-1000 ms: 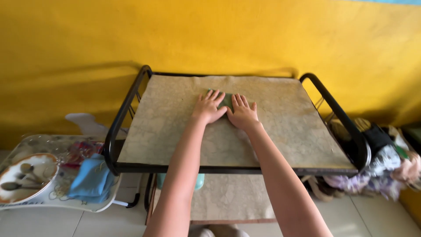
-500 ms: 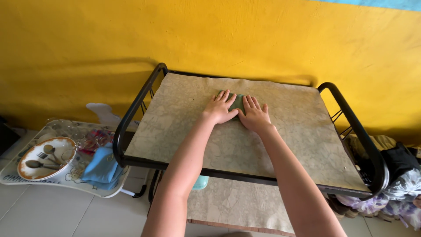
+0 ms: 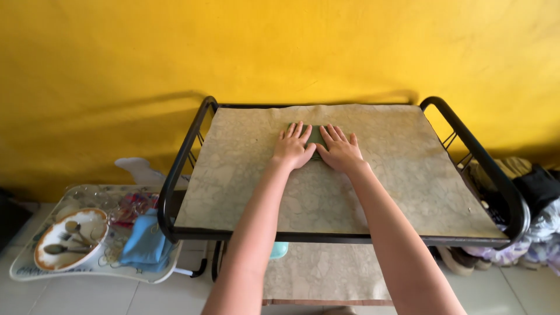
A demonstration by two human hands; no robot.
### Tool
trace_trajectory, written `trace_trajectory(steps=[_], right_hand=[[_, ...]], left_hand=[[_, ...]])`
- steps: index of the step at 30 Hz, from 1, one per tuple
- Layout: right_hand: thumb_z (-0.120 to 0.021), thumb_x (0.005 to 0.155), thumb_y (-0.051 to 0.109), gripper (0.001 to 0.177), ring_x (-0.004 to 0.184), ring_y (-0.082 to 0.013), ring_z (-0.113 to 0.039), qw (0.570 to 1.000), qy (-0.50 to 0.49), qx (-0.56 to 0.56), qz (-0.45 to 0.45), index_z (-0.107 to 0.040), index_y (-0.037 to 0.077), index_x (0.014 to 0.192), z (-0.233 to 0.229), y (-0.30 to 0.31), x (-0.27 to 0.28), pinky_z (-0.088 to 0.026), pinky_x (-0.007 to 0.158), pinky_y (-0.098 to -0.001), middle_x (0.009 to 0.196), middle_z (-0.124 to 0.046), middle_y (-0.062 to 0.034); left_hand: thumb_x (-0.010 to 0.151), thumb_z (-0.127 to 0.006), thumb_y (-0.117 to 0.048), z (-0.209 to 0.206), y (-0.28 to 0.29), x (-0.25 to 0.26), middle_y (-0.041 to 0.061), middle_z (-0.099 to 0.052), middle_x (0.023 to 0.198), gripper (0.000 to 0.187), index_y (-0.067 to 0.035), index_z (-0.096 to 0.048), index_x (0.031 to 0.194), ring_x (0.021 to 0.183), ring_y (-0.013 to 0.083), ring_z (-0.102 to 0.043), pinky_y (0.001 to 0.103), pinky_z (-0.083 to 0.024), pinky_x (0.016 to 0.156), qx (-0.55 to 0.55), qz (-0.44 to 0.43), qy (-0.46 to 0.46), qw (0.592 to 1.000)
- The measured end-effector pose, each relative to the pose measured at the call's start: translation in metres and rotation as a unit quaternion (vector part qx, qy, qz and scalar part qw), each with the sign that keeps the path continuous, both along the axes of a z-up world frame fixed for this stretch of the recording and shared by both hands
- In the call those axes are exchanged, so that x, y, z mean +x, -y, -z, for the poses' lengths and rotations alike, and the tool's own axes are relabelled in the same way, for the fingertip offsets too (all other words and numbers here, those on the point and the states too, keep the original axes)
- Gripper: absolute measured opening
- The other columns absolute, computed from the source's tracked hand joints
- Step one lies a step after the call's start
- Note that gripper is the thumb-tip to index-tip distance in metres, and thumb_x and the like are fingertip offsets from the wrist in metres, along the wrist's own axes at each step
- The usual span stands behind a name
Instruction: The person wipes the edge and top surface of a two-tier rolling table using a green cloth. The camera is head-mounted and shows both hands moving the cloth along the table's frame and surface.
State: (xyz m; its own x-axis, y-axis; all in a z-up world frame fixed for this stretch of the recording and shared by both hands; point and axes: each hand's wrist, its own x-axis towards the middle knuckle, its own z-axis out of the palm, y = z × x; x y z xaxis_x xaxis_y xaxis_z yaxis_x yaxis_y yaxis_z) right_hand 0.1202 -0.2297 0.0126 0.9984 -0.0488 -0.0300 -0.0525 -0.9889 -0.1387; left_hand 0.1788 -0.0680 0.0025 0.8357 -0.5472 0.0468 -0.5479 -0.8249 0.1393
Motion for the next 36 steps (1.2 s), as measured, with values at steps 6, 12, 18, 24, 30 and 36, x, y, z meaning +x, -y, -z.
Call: trace_trajectory(steps=[6, 12, 18, 24, 30, 36], right_hand=[[-0.017, 0.106, 0.064, 0.068, 0.16, -0.0191, -0.006, 1.0, -0.006, 0.0, 0.01, -0.01, 0.032, 0.166, 0.0, 0.005, 0.024, -0.004, 0.126, -0.0606, 0.173, -0.01, 0.0029], [-0.02, 0.108, 0.058, 0.065, 0.16, -0.0209, -0.009, 1.0, -0.011, -0.009, 0.008, -0.01, 0.032, 0.166, -0.005, 0.008, 0.064, -0.003, 0.126, -0.061, 0.174, -0.011, 0.0018], [-0.017, 0.107, 0.062, 0.067, 0.159, -0.0192, -0.008, 1.0, -0.009, -0.023, -0.005, -0.006, 0.034, 0.166, -0.003, 0.017, 0.091, -0.003, 0.127, -0.0589, 0.174, -0.006, 0.0033], [-0.017, 0.107, 0.065, 0.068, 0.159, -0.02, -0.009, 1.0, -0.016, -0.01, -0.015, -0.01, 0.032, 0.166, -0.007, 0.014, 0.068, -0.005, 0.128, -0.0557, 0.173, -0.01, 0.0025], [-0.016, 0.107, 0.065, 0.07, 0.159, -0.0227, -0.008, 0.999, -0.024, -0.021, -0.03, -0.007, 0.03, 0.167, 0.008, 0.014, 0.002, -0.007, 0.127, -0.0578, 0.173, -0.009, -0.0014], [-0.019, 0.108, 0.059, 0.069, 0.16, -0.0257, -0.008, 0.998, -0.041, -0.008, -0.057, -0.01, 0.025, 0.167, -0.028, -0.003, -0.121, -0.007, 0.127, -0.0589, 0.173, -0.011, -0.0051]], left_hand=[[0.099, -0.021, -0.045, -0.007, 0.009, 0.009, 0.007, -0.009, 0.174, 0.07, -0.025, -0.017, 0.166, 0.16, 0.03, -0.008, 0.056, -0.009, 0.126, 0.006, -0.032, -0.031, 0.999], [0.098, -0.019, -0.047, -0.016, 0.017, 0.04, 0.008, -0.006, 0.174, 0.072, -0.024, -0.014, 0.166, 0.16, 0.03, -0.003, 0.057, -0.003, 0.126, 0.015, -0.048, -0.049, 0.998], [0.096, -0.019, -0.049, -0.012, 0.023, 0.068, 0.01, -0.006, 0.174, 0.075, -0.022, -0.014, 0.167, 0.16, 0.0314, -0.003, 0.053, -0.004, 0.127, -0.004, -0.043, -0.049, 0.998], [0.097, -0.019, -0.045, -0.017, 0.016, 0.038, 0.012, -0.011, 0.173, 0.074, -0.018, -0.018, 0.166, 0.16, 0.0326, -0.008, 0.047, -0.009, 0.128, -0.001, -0.049, -0.04, 0.998], [0.096, -0.021, -0.045, -0.006, 0.009, -0.02, 0.014, -0.008, 0.173, 0.076, -0.018, -0.016, 0.167, 0.159, 0.0353, -0.005, 0.049, -0.009, 0.126, 0.009, -0.032, -0.051, 0.998], [0.099, -0.021, -0.046, -0.01, 0.001, -0.117, 0.019, -0.003, 0.172, 0.075, -0.014, -0.011, 0.166, 0.159, 0.0374, 0.0, 0.054, -0.005, 0.127, 0.046, -0.021, -0.066, 0.997]])
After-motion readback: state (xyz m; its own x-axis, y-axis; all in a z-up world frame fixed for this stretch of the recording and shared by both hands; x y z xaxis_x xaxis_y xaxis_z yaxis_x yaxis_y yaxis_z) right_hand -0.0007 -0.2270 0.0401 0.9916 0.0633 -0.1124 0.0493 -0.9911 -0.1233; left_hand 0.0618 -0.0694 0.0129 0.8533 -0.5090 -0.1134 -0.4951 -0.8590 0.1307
